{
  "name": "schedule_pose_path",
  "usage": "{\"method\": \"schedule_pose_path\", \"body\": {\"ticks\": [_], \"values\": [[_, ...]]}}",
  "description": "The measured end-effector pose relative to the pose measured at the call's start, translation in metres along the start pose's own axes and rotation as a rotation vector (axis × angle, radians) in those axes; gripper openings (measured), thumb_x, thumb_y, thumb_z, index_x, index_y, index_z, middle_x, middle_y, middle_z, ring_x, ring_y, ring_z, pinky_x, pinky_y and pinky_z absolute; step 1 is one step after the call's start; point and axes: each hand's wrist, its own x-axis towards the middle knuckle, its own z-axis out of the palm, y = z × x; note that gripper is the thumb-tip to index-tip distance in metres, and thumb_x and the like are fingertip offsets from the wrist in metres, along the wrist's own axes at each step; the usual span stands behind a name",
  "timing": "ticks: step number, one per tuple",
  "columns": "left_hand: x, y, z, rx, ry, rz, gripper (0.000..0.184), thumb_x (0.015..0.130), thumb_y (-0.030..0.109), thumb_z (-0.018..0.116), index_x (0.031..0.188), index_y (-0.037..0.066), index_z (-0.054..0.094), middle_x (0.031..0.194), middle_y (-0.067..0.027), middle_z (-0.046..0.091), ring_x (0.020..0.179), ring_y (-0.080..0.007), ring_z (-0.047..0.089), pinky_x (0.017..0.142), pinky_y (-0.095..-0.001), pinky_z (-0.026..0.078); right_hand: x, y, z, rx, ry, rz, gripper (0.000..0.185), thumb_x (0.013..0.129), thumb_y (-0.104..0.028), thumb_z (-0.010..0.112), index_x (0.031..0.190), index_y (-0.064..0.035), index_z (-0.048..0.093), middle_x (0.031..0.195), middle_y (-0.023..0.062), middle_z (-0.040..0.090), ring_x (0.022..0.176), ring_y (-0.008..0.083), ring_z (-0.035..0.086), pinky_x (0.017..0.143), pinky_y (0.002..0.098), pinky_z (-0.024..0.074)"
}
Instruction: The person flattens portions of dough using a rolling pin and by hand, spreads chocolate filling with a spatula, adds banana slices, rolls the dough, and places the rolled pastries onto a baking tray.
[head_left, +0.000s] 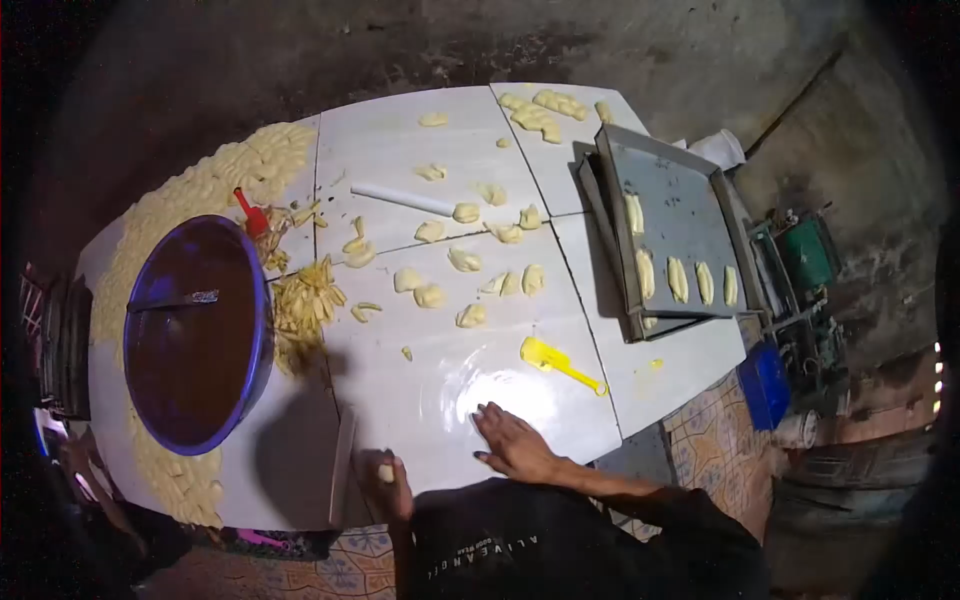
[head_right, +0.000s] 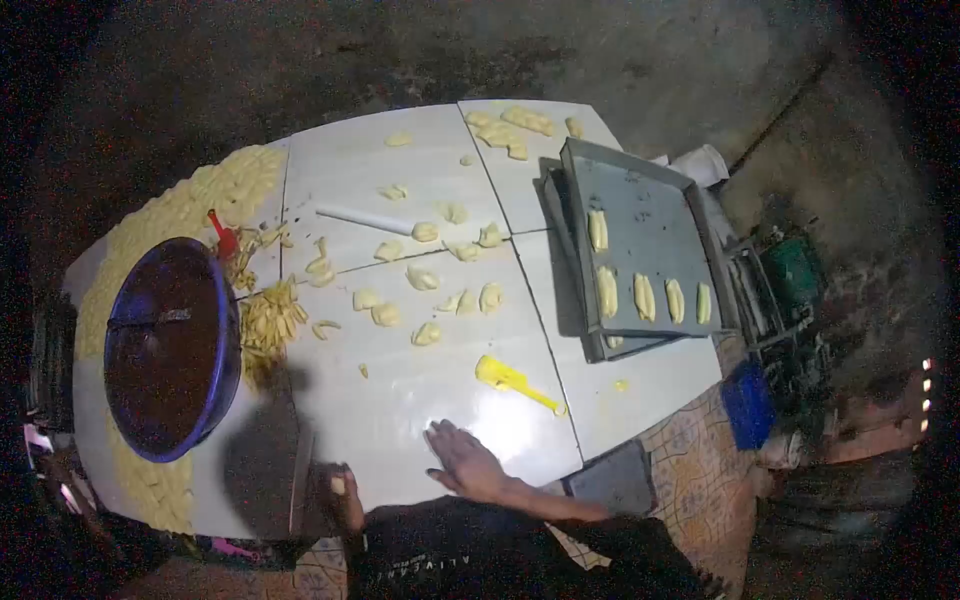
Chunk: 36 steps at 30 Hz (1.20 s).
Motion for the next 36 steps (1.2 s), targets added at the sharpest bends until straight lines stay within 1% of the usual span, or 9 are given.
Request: {"method": "schedule_pose_path", "body": {"ticks": [5,12,15,18,19,21,24,29,36], "values": [[-0.057,-0.07,0.014,0.21,0.212,0.178,0.011,0.093,0.01,0.062,0.088,0.001,0.057,0.086,-0.018,0.059,0.08,-0.0363,0.059,0.073,-0.0441,0.048,0.073,-0.004,0.034,-0.235,0.193,0.163,0.074,0.102,-0.048,0.042,0.152,0.0047,0.031,0.163,0.0266,0.02,0.153,0.037,0.018,0.122,0.0539,0.0168],[-0.068,-0.112,0.02,0.456,0.427,-0.058,0.025,0.098,0.024,0.055,0.103,-0.001,0.058,0.096,-0.0196,0.059,0.091,-0.0413,0.059,0.082,-0.0483,0.048,0.048,-0.047,0.057,-0.087,-0.145,-0.423,0.073,0.1,-0.042,0.049,0.156,-0.0023,0.025,0.165,0.0161,0.021,0.154,0.0307,0.018,0.124,0.0513,0.0162],[-0.074,-0.163,0.024,0.33,0.389,0.042,0.035,0.098,0.027,0.057,0.117,-0.002,0.053,0.107,-0.0213,0.058,0.098,-0.0435,0.058,0.087,-0.0499,0.047,0.024,-0.047,0.079,0.037,-0.146,-0.594,0.065,0.098,-0.04,0.056,0.15,-0.005,0.041,0.165,0.0137,0.024,0.154,0.0275,0.02,0.124,0.0507,0.0167],[-0.077,-0.123,0.023,0.304,0.367,0.017,0.044,0.1,0.032,0.058,0.126,-0.002,0.049,0.119,-0.0224,0.056,0.105,-0.0439,0.056,0.093,-0.0509,0.045,0.017,-0.041,0.061,0.286,-0.331,-0.629,0.054,0.095,-0.036,0.063,0.137,-0.0034,0.058,0.157,0.0156,0.04,0.151,0.0289,0.028,0.123,0.0488,0.0197],[-0.064,-0.069,0.007,0.337,0.371,-0.026,0.047,0.1,0.034,0.058,0.127,-0.003,0.048,0.122,-0.0227,0.055,0.108,-0.0437,0.055,0.095,-0.0511,0.044,0.018,-0.04,0.058,0.541,-0.361,-0.571,0.041,0.098,-0.029,0.063,0.128,-0.0011,0.064,0.144,0.0163,0.056,0.14,0.029,0.046,0.117,0.0444,0.0326],[-0.048,-0.017,-0.016,-0.042,-0.004,-0.52,0.047,0.102,0.037,0.057,0.127,-0.001,0.047,0.128,-0.0185,0.052,0.114,-0.033,0.054,0.1,-0.0446,0.042,0.012,-0.044,0.028,0.848,-0.313,-0.214,0.037,0.103,-0.024,0.058,0.131,-0.0005,0.062,0.137,0.0148,0.062,0.125,0.0246,0.06,0.107,0.0388,0.0451],[-0.047,0.011,0.007,-0.39,0.113,0.047,0.048,0.097,0.031,0.066,0.13,0.003,0.044,0.125,-0.0135,0.049,0.116,-0.0249,0.05,0.1,-0.0384,0.041,0.005,-0.051,-0.018,1.192,-0.237,0.112,0.043,0.106,-0.029,0.053,0.141,-0.0036,0.054,0.134,0.014,0.062,0.109,0.0205,0.064,0.095,0.0347,0.0523],[-0.01,0.057,0.047,0.168,-0.2,0.689,0.097,0.075,0.044,0.085,0.142,0.005,0.026,0.139,-0.0237,0.034,0.13,-0.0446,0.038,0.108,-0.0584,0.036,0.017,-0.041,-0.034,1.017,-0.09,0.189,0.035,0.103,-0.024,0.057,0.13,-0.0027,0.064,0.113,0.0104,0.072,0.107,0.0151,0.062,0.095,0.032,0.0496],[-0.01,0.068,0.052,-0.565,-0.433,0.027,0.074,0.094,0.034,0.071,0.15,0.003,0.033,0.14,-0.0198,0.039,0.112,-0.0283,0.057,0.086,-0.0408,0.055,0.021,-0.022,-0.02,1.048,0.134,0.063,0.043,0.105,-0.021,0.052,0.144,-0.0031,0.051,0.112,0.0122,0.071,0.093,0.0158,0.064,0.088,0.0329,0.0511]]}}
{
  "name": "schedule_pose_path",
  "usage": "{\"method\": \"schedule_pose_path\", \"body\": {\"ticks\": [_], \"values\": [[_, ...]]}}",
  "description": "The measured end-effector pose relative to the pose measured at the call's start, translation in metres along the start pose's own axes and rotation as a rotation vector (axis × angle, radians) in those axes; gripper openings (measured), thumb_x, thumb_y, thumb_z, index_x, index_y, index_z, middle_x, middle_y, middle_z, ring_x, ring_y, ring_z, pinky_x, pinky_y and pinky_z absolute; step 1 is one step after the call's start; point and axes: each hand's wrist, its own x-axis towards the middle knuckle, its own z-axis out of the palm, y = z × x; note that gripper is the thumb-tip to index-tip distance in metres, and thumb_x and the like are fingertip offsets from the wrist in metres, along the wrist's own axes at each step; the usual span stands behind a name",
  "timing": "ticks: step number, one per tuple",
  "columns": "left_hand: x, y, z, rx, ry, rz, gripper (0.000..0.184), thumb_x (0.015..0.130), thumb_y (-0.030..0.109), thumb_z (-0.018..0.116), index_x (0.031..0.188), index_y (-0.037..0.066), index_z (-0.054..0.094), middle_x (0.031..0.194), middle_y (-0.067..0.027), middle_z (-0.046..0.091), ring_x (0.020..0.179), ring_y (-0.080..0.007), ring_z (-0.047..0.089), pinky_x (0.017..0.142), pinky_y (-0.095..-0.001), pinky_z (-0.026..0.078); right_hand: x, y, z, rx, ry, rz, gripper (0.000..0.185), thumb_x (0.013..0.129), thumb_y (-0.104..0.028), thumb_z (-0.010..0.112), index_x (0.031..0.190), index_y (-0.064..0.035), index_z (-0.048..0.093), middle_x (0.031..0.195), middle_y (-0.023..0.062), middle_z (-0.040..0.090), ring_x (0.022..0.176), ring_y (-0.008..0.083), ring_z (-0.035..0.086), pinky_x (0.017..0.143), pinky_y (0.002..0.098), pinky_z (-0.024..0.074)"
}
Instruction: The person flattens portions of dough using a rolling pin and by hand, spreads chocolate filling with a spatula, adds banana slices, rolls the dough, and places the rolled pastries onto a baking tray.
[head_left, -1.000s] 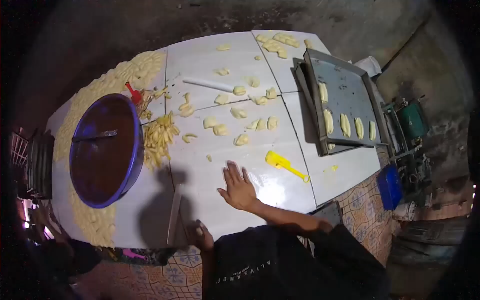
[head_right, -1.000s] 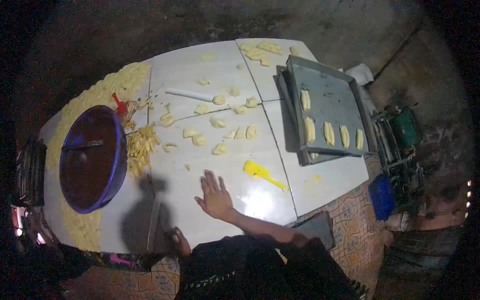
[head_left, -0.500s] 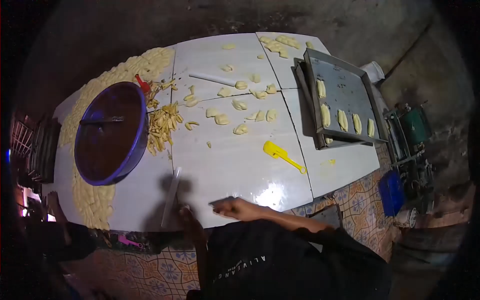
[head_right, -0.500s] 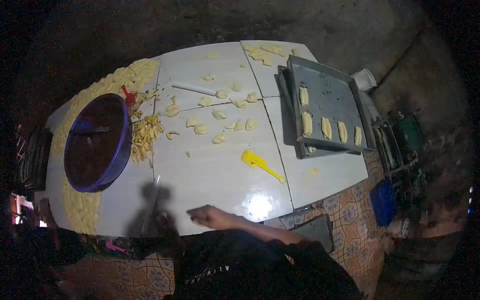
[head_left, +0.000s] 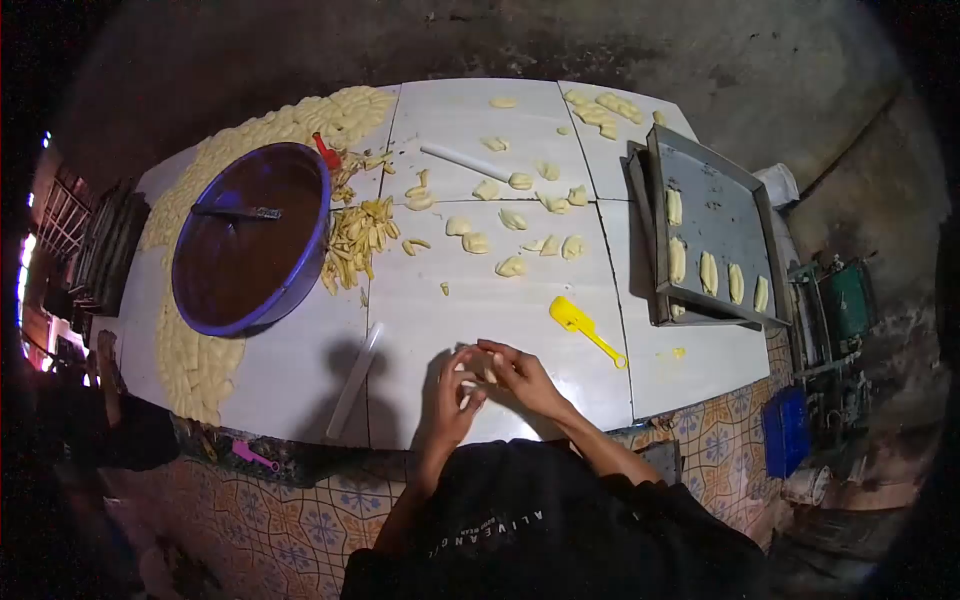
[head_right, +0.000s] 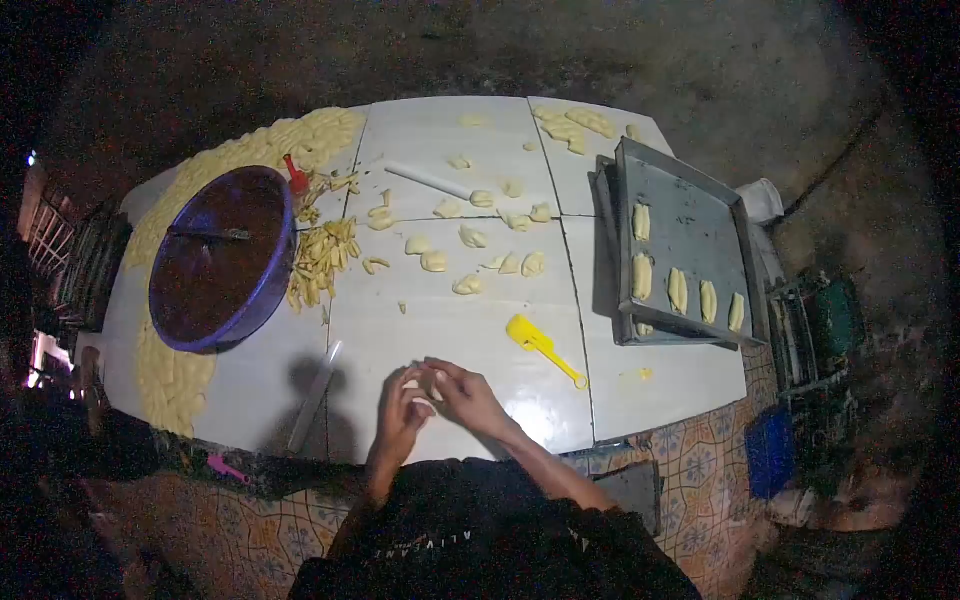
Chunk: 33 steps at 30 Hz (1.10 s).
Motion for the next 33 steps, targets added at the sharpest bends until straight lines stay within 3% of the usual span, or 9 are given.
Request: {"method": "schedule_pose_path", "body": {"ticks": [2,5,10,13,15,17,21,26,33], "values": [[0.001,-0.004,0.005,-0.403,0.09,-0.245,0.051,0.099,0.013,0.063,0.145,0.002,0.043,0.132,-0.0156,0.051,0.099,-0.021,0.063,0.079,-0.0317,0.057,0.004,-0.008,-0.006,-0.188,-0.117,0.052,0.055,0.106,-0.018,0.047,0.157,-0.0066,0.03,0.104,0.0123,0.07,0.082,0.0143,0.062,0.08,0.0334,0.0529],[0.007,-0.033,0.007,-0.004,0.097,-0.084,0.038,0.097,0.01,0.064,0.134,0.001,0.054,0.121,-0.0131,0.06,0.096,-0.0168,0.064,0.069,-0.0313,0.058,0.0,-0.01,0.006,-0.02,-0.061,0.018,0.057,0.106,-0.019,0.047,0.158,-0.0069,0.028,0.093,0.01,0.066,0.076,0.0125,0.061,0.071,0.0315,0.0521],[0.013,-0.021,0.032,0.131,0.373,0.042,0.024,0.097,0.004,0.062,0.12,0.0,0.062,0.102,-0.0099,0.068,0.083,-0.0162,0.068,0.073,-0.0275,0.055,0.002,0.012,0.012,-0.266,0.211,-0.173,0.043,0.101,-0.021,0.058,0.136,0.0033,0.056,0.119,0.0253,0.067,0.106,0.0305,0.067,0.09,0.0369,0.0532],[0.019,0.001,0.03,0.074,0.294,-0.35,0.017,0.099,0.007,0.059,0.111,-0.001,0.067,0.111,-0.0129,0.068,0.092,-0.0183,0.066,0.078,-0.0296,0.053,-0.002,-0.008,0.008,-0.244,0.136,0.062,0.037,0.097,-0.018,0.063,0.129,0.0008,0.064,0.118,0.023,0.069,0.11,0.0341,0.067,0.093,0.0373,0.0522],[0.021,-0.009,0.023,0.484,0.274,-0.067,0.024,0.093,0.014,0.068,0.112,0.0,0.068,0.107,-0.0131,0.064,0.097,-0.024,0.06,0.085,-0.0367,0.048,0.001,0.018,0.005,-0.139,0.264,0.085,0.028,0.096,-0.014,0.062,0.118,0.0017,0.068,0.113,0.0236,0.069,0.108,0.035,0.066,0.091,0.0367,0.0517],[0.026,-0.04,0.011,0.92,0.241,0.124,0.033,0.088,0.02,0.074,0.115,0.001,0.068,0.104,-0.014,0.061,0.1,-0.0271,0.055,0.087,-0.0385,0.045,0.004,0.044,-0.006,-0.613,0.277,-0.075,0.028,0.095,-0.013,0.06,0.117,0.0042,0.066,0.115,0.0252,0.066,0.112,0.0404,0.063,0.091,0.0408,0.0517],[0.032,-0.019,0.0,0.868,0.3,0.227,0.054,0.09,0.023,0.071,0.132,-0.005,0.055,0.121,-0.0234,0.055,0.113,-0.0388,0.047,0.1,-0.0492,0.039,-0.009,0.026,-0.013,-0.812,0.195,-0.252,0.037,0.094,-0.015,0.059,0.125,0.0056,0.059,0.129,0.0245,0.06,0.121,0.0421,0.057,0.096,0.0464,0.0501],[0.01,-0.016,0.011,1.041,-0.359,0.311,0.083,0.093,0.044,0.062,0.153,-0.004,0.03,0.153,-0.0275,0.039,0.147,-0.0417,0.03,0.121,-0.0516,0.023,-0.017,0.055,-0.023,-1.287,-0.226,-0.406,0.061,0.089,-0.026,0.062,0.142,0.0026,0.049,0.152,0.0208,0.045,0.145,0.0316,0.038,0.116,0.0463,0.0343],[0.021,-0.001,0.0,1.085,-0.42,0.124,0.092,0.094,0.048,0.061,0.153,-0.01,0.021,0.156,-0.0332,0.029,0.146,-0.0468,0.029,0.119,-0.062,0.016,-0.011,0.047,-0.035,-1.276,-0.158,-0.377,0.052,0.093,-0.023,0.062,0.139,-0.0005,0.053,0.15,0.0181,0.049,0.146,0.033,0.037,0.116,0.051,0.0332]]}}
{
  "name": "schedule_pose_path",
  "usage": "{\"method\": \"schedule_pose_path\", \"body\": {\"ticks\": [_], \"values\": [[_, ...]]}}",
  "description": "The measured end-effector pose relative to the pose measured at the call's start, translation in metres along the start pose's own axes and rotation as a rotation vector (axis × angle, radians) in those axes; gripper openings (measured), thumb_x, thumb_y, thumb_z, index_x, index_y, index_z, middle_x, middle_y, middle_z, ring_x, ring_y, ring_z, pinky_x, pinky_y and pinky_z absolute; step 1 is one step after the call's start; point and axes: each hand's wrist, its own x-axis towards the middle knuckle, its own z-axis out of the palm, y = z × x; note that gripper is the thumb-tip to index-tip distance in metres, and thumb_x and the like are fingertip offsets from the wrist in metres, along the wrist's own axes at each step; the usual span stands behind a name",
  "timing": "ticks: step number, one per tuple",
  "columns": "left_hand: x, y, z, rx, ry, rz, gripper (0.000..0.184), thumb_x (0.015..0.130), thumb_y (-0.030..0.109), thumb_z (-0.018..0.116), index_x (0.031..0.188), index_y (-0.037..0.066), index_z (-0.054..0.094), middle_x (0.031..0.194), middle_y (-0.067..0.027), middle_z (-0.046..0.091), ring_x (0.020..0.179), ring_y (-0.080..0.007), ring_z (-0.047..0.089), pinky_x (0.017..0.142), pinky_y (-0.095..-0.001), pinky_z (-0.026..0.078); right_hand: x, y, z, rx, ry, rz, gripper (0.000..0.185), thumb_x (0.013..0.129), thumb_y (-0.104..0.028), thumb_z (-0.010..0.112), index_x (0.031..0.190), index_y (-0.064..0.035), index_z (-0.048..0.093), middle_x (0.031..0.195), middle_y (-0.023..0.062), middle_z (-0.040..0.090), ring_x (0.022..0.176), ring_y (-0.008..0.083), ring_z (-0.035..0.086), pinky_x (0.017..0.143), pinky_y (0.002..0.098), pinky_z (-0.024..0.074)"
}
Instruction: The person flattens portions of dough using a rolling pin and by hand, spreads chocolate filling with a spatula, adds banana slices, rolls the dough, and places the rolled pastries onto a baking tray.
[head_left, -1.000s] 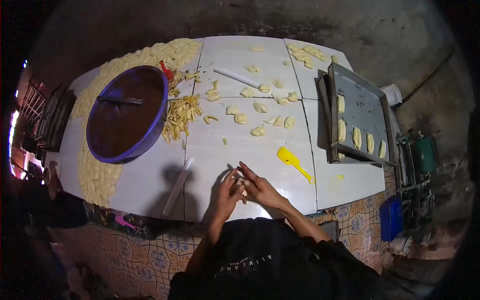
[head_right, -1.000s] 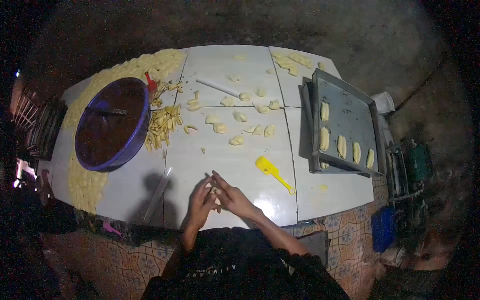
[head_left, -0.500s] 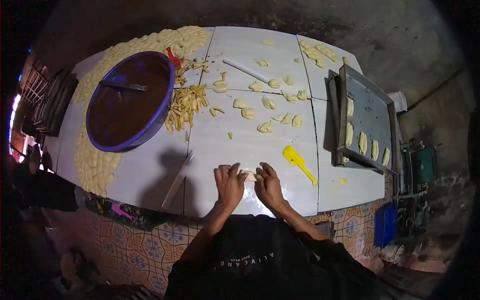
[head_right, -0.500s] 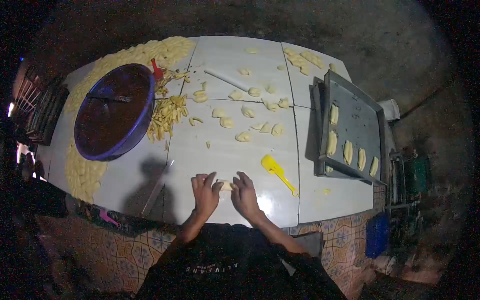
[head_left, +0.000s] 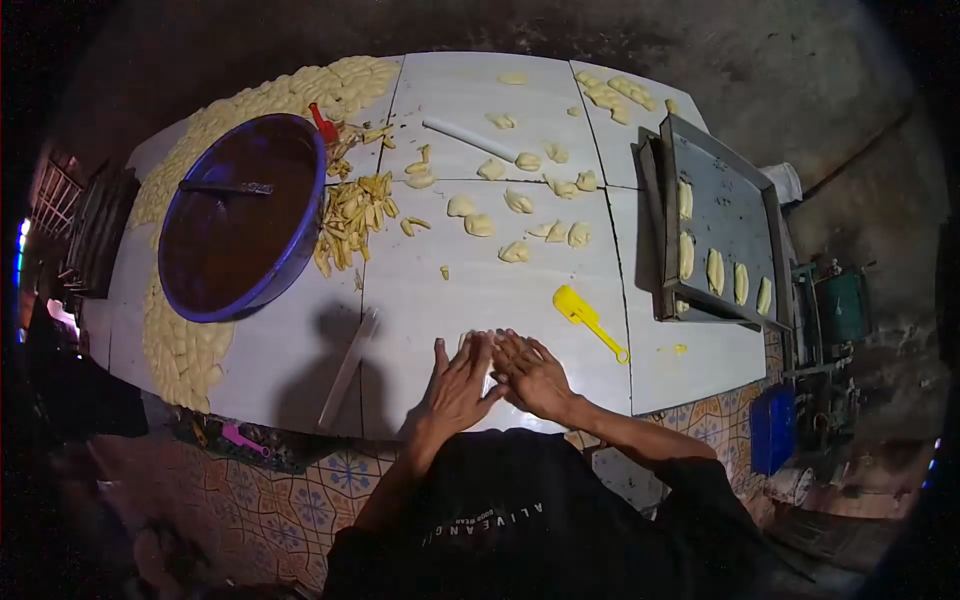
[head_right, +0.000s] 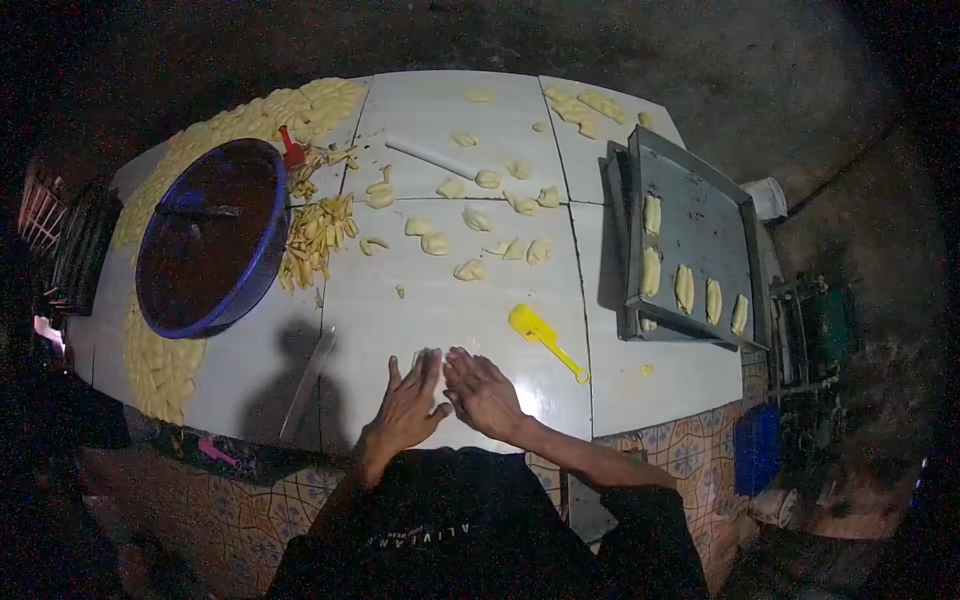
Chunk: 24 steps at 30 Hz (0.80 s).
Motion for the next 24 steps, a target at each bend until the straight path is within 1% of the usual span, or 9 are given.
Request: {"method": "schedule_pose_path", "body": {"ticks": [2,5,6,8,11,15,17,18,24], "values": [[-0.017,-0.009,-0.012,-0.055,0.356,-0.076,0.085,0.088,0.032,0.071,0.154,-0.002,0.029,0.155,-0.0248,0.037,0.144,-0.0475,0.031,0.118,-0.0611,0.019,-0.005,0.007,0.011,-0.053,0.023,0.014,0.05,0.095,-0.023,0.06,0.139,-0.0011,0.053,0.148,0.0186,0.051,0.145,0.0344,0.038,0.114,0.0517,0.0346],[-0.056,-0.074,0.006,0.124,0.674,-0.65,0.073,0.092,0.026,0.065,0.153,0.001,0.033,0.154,-0.0212,0.04,0.143,-0.0448,0.034,0.118,-0.0556,0.023,-0.006,0.006,-0.007,0.02,0.004,0.054,0.048,0.097,-0.022,0.058,0.138,0.0018,0.053,0.146,0.0187,0.053,0.141,0.0387,0.041,0.112,0.0525,0.0366],[-0.07,-0.067,-0.022,0.494,0.682,-0.747,0.067,0.094,0.025,0.062,0.151,0.001,0.037,0.147,-0.0213,0.047,0.136,-0.0442,0.041,0.115,-0.0544,0.028,-0.006,0.007,-0.009,0.055,0.006,0.072,0.048,0.097,-0.022,0.058,0.137,0.0029,0.053,0.145,0.0185,0.053,0.141,0.0394,0.042,0.112,0.0525,0.0368],[-0.103,-0.124,0.023,0.492,0.511,-0.885,0.052,0.094,0.018,0.061,0.14,0.0,0.048,0.133,-0.0203,0.054,0.123,-0.0425,0.05,0.109,-0.0527,0.035,-0.009,0.009,-0.009,0.253,0.04,0.16,0.06,0.098,-0.023,0.057,0.149,0.0021,0.039,0.15,0.0268,0.043,0.141,0.0455,0.038,0.114,0.0547,0.0356],[-0.11,-0.083,0.012,0.338,0.639,-0.415,0.04,0.088,0.005,0.065,0.127,0.0,0.057,0.119,-0.0202,0.06,0.117,-0.0383,0.055,0.101,-0.0503,0.042,-0.011,0.01,-0.018,0.388,0.258,0.042,0.075,0.096,-0.023,0.061,0.158,-0.0057,0.023,0.151,0.0367,0.033,0.142,0.0513,0.033,0.114,0.0539,0.0388],[-0.04,-0.014,-0.015,0.014,0.285,-0.008,0.038,0.084,0.009,0.07,0.12,0.002,0.063,0.115,-0.0127,0.065,0.113,-0.0318,0.059,0.104,-0.047,0.042,0.005,-0.003,-0.049,0.296,0.114,-0.003,0.06,0.093,-0.024,0.067,0.146,-0.0063,0.048,0.141,0.0271,0.051,0.13,0.0401,0.053,0.085,0.0463,0.0569],[-0.014,-0.024,0.005,0.025,0.313,0.004,0.039,0.086,0.014,0.07,0.122,0.002,0.062,0.124,-0.0151,0.064,0.123,-0.0329,0.056,0.109,-0.0506,0.036,0.008,0.003,-0.048,0.457,-0.181,0.289,0.051,0.091,-0.024,0.069,0.137,-0.0052,0.058,0.133,0.0244,0.06,0.127,0.0376,0.056,0.084,0.0443,0.0563],[-0.002,-0.032,0.012,0.034,0.319,0.0,0.041,0.089,0.017,0.068,0.126,0.002,0.061,0.133,-0.0166,0.061,0.13,-0.0339,0.052,0.112,-0.0531,0.033,0.005,0.019,-0.017,0.42,0.091,0.177,0.04,0.092,-0.022,0.067,0.128,-0.0047,0.065,0.121,0.0214,0.068,0.131,0.0382,0.051,0.097,0.045,0.0504],[0.051,-0.037,0.016,0.384,0.395,-0.297,0.06,0.099,0.038,0.052,0.149,0.007,0.046,0.157,-0.017,0.038,0.15,-0.038,0.026,0.117,-0.0667,0.011,0.042,0.048,0.013,-0.068,0.24,0.191,0.039,0.098,-0.031,0.056,0.133,-0.014,0.064,0.157,0.0159,0.038,0.145,0.0383,0.035,0.11,0.0587,0.0346]]}}
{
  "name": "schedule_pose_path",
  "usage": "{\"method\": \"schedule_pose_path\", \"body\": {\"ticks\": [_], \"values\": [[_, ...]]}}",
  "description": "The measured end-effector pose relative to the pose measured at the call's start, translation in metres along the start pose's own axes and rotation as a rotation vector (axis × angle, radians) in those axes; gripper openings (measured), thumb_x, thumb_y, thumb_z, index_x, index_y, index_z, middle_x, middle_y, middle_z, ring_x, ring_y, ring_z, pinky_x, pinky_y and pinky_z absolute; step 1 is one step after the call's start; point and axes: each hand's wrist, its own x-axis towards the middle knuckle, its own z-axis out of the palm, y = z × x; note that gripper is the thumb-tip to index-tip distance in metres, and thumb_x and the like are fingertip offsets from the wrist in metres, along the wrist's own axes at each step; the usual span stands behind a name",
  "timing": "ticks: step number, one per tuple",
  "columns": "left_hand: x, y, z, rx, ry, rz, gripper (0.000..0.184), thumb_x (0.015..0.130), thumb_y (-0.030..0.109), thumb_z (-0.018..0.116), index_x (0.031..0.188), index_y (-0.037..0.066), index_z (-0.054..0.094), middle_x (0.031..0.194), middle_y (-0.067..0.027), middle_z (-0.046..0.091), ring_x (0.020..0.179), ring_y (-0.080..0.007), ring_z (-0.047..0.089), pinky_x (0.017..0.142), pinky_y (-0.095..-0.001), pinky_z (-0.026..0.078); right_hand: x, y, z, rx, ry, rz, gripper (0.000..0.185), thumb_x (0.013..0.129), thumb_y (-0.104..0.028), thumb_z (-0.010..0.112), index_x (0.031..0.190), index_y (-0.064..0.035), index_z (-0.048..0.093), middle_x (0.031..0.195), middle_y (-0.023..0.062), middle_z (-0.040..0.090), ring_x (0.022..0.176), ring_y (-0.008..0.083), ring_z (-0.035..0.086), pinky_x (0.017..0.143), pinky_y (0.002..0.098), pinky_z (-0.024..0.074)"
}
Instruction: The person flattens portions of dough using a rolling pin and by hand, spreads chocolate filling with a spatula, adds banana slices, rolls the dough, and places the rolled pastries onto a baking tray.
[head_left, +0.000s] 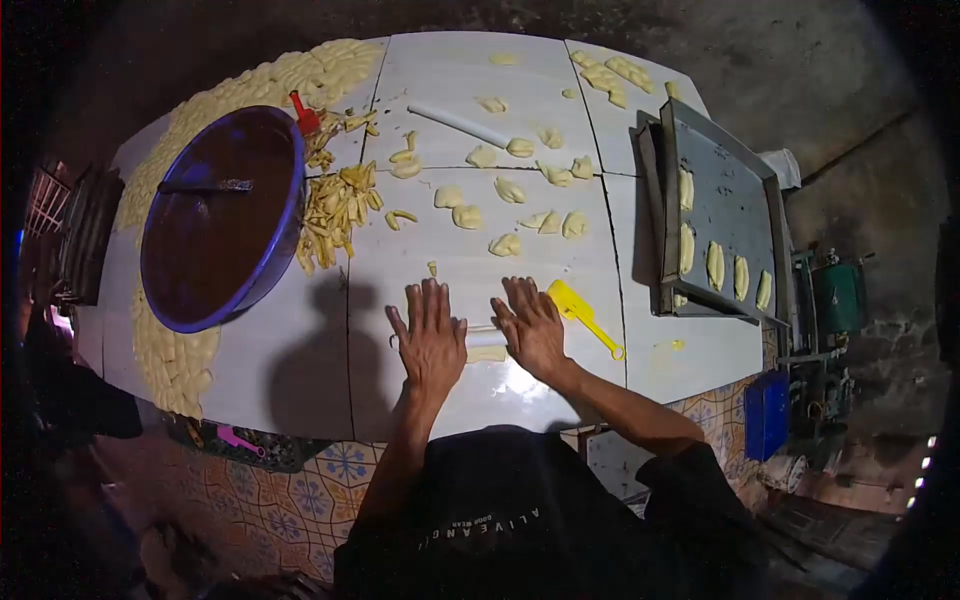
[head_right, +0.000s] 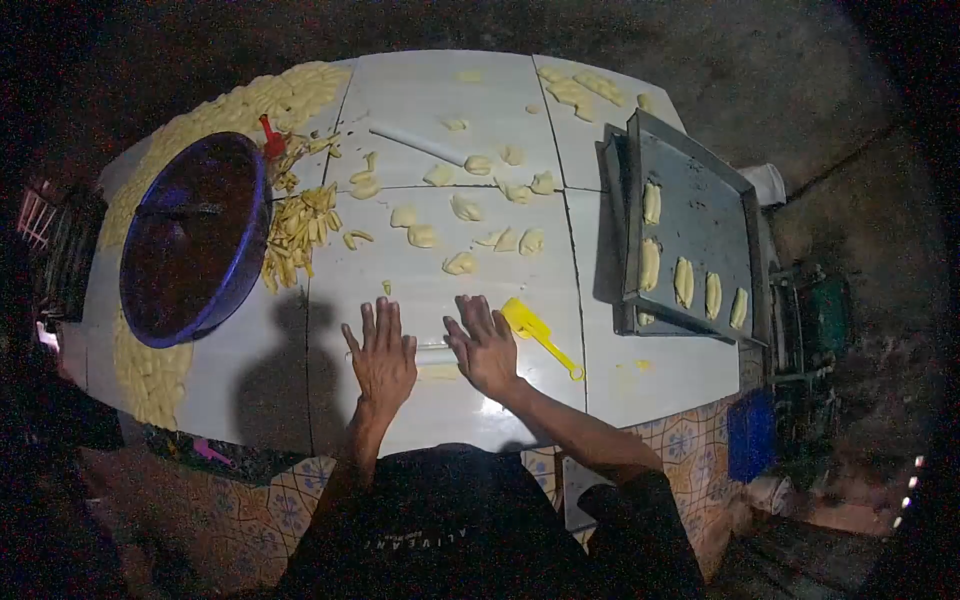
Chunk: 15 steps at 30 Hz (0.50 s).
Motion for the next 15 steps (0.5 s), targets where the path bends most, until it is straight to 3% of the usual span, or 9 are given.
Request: {"method": "schedule_pose_path", "body": {"ticks": [5,8,9,10,11,12,13,14,15], "values": [[0.068,-0.01,0.03,-0.012,0.06,-0.07,0.062,0.102,0.039,0.044,0.155,0.008,0.036,0.164,-0.0194,0.023,0.152,-0.046,0.014,0.112,-0.0757,0.008,0.034,0.013,0.002,-0.054,0.049,0.11,0.038,0.1,-0.03,0.053,0.133,-0.0156,0.065,0.157,0.018,0.037,0.146,0.0395,0.032,0.11,0.0589,0.0328],[0.11,-0.018,0.03,-0.029,0.04,-0.104,0.064,0.105,0.042,0.037,0.158,0.007,0.029,0.163,-0.023,0.022,0.152,-0.0469,0.01,0.111,-0.0756,0.01,0.052,0.032,0.003,-0.152,0.03,0.074,0.046,0.099,-0.033,0.054,0.141,-0.0138,0.056,0.153,0.0279,0.036,0.14,0.0445,0.038,0.105,0.0575,0.0381],[0.117,-0.024,0.038,-0.062,0.209,-0.146,0.065,0.104,0.04,0.04,0.157,0.005,0.027,0.162,-0.024,0.023,0.152,-0.0458,0.009,0.11,-0.0756,0.011,0.056,0.033,-0.003,-0.025,0.055,0.125,0.047,0.098,-0.033,0.056,0.14,-0.0125,0.056,0.152,0.0284,0.036,0.137,0.0443,0.041,0.103,0.0559,0.0399],[0.119,-0.026,0.027,-0.122,0.309,-0.227,0.064,0.101,0.033,0.049,0.155,0.003,0.031,0.16,-0.024,0.029,0.15,-0.0457,0.017,0.111,-0.0706,0.016,0.056,0.031,-0.012,0.103,0.077,0.177,0.048,0.097,-0.033,0.057,0.14,-0.0112,0.055,0.152,0.029,0.036,0.135,0.0441,0.044,0.102,0.0543,0.0418],[0.111,-0.033,0.015,-0.184,0.376,-0.18,0.061,0.099,0.028,0.054,0.151,0.001,0.037,0.154,-0.0237,0.036,0.145,-0.0451,0.026,0.111,-0.0658,0.021,0.057,0.031,-0.021,0.229,0.099,0.224,0.05,0.096,-0.033,0.059,0.14,-0.0099,0.054,0.152,0.0295,0.036,0.132,0.044,0.047,0.1,0.0527,0.0437],[0.097,-0.034,-0.011,-0.245,0.442,-0.143,0.058,0.096,0.024,0.059,0.147,0.0,0.043,0.149,-0.0234,0.044,0.141,-0.0444,0.034,0.111,-0.0611,0.025,0.052,0.017,-0.04,0.179,0.114,0.193,0.051,0.092,-0.03,0.065,0.135,-0.0052,0.055,0.144,0.0262,0.046,0.124,0.0417,0.053,0.096,0.0477,0.0478],[0.082,-0.035,-0.021,-0.293,0.343,-0.095,0.047,0.093,0.02,0.064,0.134,0.0,0.056,0.129,-0.0195,0.06,0.123,-0.0387,0.051,0.106,-0.0501,0.034,0.046,0.023,-0.034,0.178,0.063,0.08,0.049,0.09,-0.027,0.069,0.132,-0.004,0.057,0.137,0.0235,0.052,0.12,0.04,0.056,0.094,0.047,0.0488],[0.07,-0.04,-0.016,-0.438,0.265,0.01,0.039,0.091,0.021,0.066,0.124,0.0,0.063,0.112,-0.0147,0.066,0.112,-0.0327,0.058,0.1,-0.0457,0.04,0.031,0.025,-0.022,0.188,-0.003,-0.024,0.048,0.087,-0.025,0.072,0.128,-0.0028,0.06,0.13,0.0209,0.059,0.115,0.0384,0.058,0.092,0.0463,0.0498],[0.054,-0.04,-0.017,-0.429,0.082,0.016,0.038,0.089,0.018,0.068,0.123,0.0,0.066,0.111,-0.0152,0.067,0.111,-0.0332,0.059,0.1,-0.0457,0.041,0.029,0.021,-0.021,0.207,0.071,-0.01,0.042,0.083,-0.018,0.076,0.12,-0.0017,0.064,0.115,0.0165,0.065,0.109,0.0373,0.059,0.089,0.0458,0.0502]]}}
